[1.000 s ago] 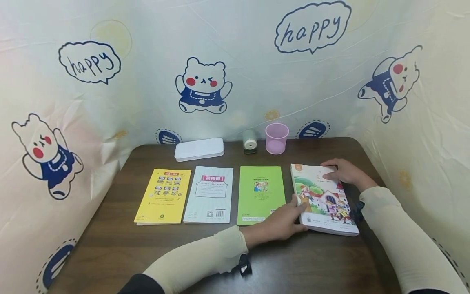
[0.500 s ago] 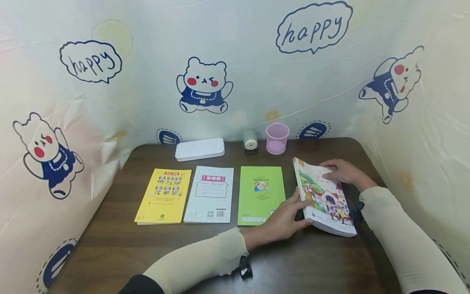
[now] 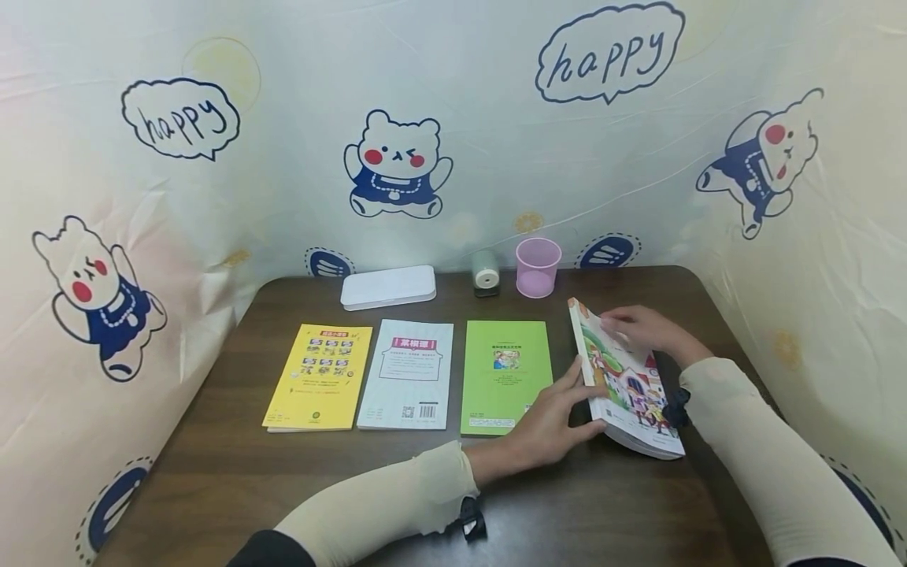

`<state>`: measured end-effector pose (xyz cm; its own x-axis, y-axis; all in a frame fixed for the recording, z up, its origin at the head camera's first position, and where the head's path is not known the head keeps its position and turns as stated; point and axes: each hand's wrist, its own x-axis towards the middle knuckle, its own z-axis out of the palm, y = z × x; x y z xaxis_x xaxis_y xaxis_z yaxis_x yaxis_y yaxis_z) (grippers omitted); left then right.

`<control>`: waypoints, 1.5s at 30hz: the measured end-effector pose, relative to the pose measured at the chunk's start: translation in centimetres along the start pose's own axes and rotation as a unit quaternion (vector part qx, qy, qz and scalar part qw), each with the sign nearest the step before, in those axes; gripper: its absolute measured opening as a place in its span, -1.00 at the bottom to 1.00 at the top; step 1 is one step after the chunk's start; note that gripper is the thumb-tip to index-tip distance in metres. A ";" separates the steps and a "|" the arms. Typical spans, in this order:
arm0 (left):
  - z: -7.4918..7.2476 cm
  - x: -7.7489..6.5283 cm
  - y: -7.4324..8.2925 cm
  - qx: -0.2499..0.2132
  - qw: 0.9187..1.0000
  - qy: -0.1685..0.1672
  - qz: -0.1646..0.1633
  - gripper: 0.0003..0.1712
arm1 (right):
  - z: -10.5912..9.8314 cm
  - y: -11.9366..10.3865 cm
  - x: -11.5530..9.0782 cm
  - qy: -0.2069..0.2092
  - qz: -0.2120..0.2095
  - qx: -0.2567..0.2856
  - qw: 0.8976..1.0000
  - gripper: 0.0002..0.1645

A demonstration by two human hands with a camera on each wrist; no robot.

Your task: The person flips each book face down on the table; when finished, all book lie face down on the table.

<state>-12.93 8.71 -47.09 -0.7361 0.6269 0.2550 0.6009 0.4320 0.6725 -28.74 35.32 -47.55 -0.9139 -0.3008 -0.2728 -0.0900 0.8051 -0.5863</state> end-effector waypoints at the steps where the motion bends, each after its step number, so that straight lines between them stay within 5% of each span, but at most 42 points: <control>1: 0.0 0.0 0.1 -0.001 1.000 0.001 0.003 -0.48 | 0.0 -0.3 0.1 -0.001 0.001 0.004 1.000 -0.07; 17: -0.9 -0.1 1.3 -0.023 0.998 0.030 0.058 -0.54 | -0.5 -4.8 -0.2 0.036 -0.059 0.114 0.991 -0.15; 28: -1.7 0.2 1.7 -0.070 0.991 0.069 0.088 -0.60 | -1.4 -7.2 -0.2 0.048 -0.089 0.230 0.968 -0.22; 31: -2.0 0.3 1.9 -0.066 0.991 0.072 0.092 -0.61 | -1.5 -7.5 -0.2 0.058 -0.111 0.253 0.959 -0.32; 37: -2.7 0.4 2.6 -0.038 0.991 0.073 0.101 -0.62 | -1.5 -7.6 -0.1 0.030 -0.156 0.360 0.919 -0.62; 45: -2.8 0.4 3.1 -0.033 0.994 0.047 0.094 -0.62 | -1.1 -7.2 -0.2 0.000 -0.175 0.439 0.881 -0.64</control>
<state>-12.27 8.48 -42.99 -0.6406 0.6273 0.4428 0.7113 0.2674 0.6501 -28.37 30.12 -42.50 -0.8912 -0.4516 0.0418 -0.0251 -0.0429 -0.9988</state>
